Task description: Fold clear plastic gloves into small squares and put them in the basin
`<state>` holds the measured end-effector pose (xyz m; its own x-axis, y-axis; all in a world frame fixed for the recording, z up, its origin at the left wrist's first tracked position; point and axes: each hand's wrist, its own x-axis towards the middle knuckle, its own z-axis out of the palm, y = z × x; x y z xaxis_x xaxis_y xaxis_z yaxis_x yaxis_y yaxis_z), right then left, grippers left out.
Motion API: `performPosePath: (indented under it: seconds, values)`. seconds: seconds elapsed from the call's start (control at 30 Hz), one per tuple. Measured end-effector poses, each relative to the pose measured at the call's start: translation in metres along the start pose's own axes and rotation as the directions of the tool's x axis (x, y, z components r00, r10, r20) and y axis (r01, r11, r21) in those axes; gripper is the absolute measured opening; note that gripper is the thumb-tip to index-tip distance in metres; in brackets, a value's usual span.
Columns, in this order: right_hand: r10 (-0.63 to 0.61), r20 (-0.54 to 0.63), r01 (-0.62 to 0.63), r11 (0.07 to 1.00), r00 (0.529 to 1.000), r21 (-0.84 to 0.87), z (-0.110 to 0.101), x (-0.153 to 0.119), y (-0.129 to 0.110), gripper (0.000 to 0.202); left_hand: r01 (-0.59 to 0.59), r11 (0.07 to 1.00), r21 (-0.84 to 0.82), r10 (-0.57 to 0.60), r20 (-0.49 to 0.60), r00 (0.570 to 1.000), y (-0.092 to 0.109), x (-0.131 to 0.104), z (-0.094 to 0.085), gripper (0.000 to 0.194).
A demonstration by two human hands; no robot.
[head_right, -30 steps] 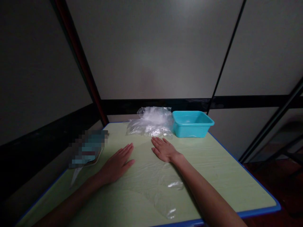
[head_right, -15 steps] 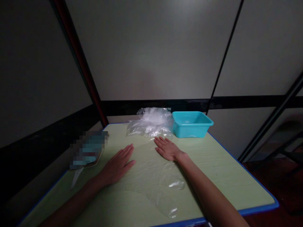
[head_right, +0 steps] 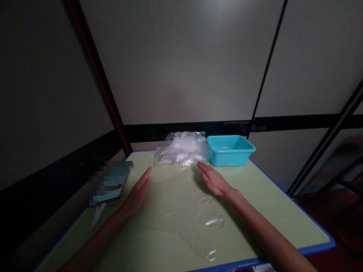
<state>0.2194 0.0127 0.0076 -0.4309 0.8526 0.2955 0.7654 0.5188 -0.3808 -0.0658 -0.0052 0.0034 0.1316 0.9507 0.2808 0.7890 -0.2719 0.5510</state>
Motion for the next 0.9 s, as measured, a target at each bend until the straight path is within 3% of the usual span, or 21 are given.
performPosePath:
  seconds: [0.1,0.3,0.4,0.5,0.6,0.77,0.9]
  values:
    - [-0.022,0.104,0.035,0.992,0.994,-0.12,0.003,-0.014,-0.011,0.054,-0.131,0.988,0.086,0.132,-0.013,0.991,0.016,0.002,0.001,0.056]
    - [-0.006,0.148,0.045,0.964,0.989,-0.263,0.019,-0.031,-0.027,0.055,-0.422,0.865,0.271,0.352,0.271,0.896,0.073,-0.003,0.034,0.057]
    - [0.005,0.132,0.034,0.955,0.991,-0.293,0.025,-0.032,-0.025,0.055,-0.483,0.833,0.27,0.394,0.322,0.861,0.083,-0.004,0.055,0.059]
    - [-0.005,0.113,0.04,0.951,0.994,-0.306,0.027,-0.032,-0.023,0.054,-0.499,0.821,0.277,0.401,0.34,0.85,0.079,-0.003,0.067,0.06]
    - [-0.009,0.105,0.041,0.949,0.994,-0.312,0.028,-0.032,-0.022,0.053,-0.509,0.813,0.281,0.41,0.344,0.845,0.071,-0.003,0.068,0.058]
    - [-0.006,0.1,0.037,0.948,0.995,-0.316,0.028,-0.032,-0.022,0.053,-0.517,0.808,0.282,0.417,0.346,0.841,0.053,-0.004,0.052,0.053]
    - [-0.006,0.123,0.046,0.946,0.992,-0.32,0.025,-0.032,-0.023,0.054,-0.473,0.821,0.32,0.365,0.344,0.865,0.029,-0.003,0.035,0.053]
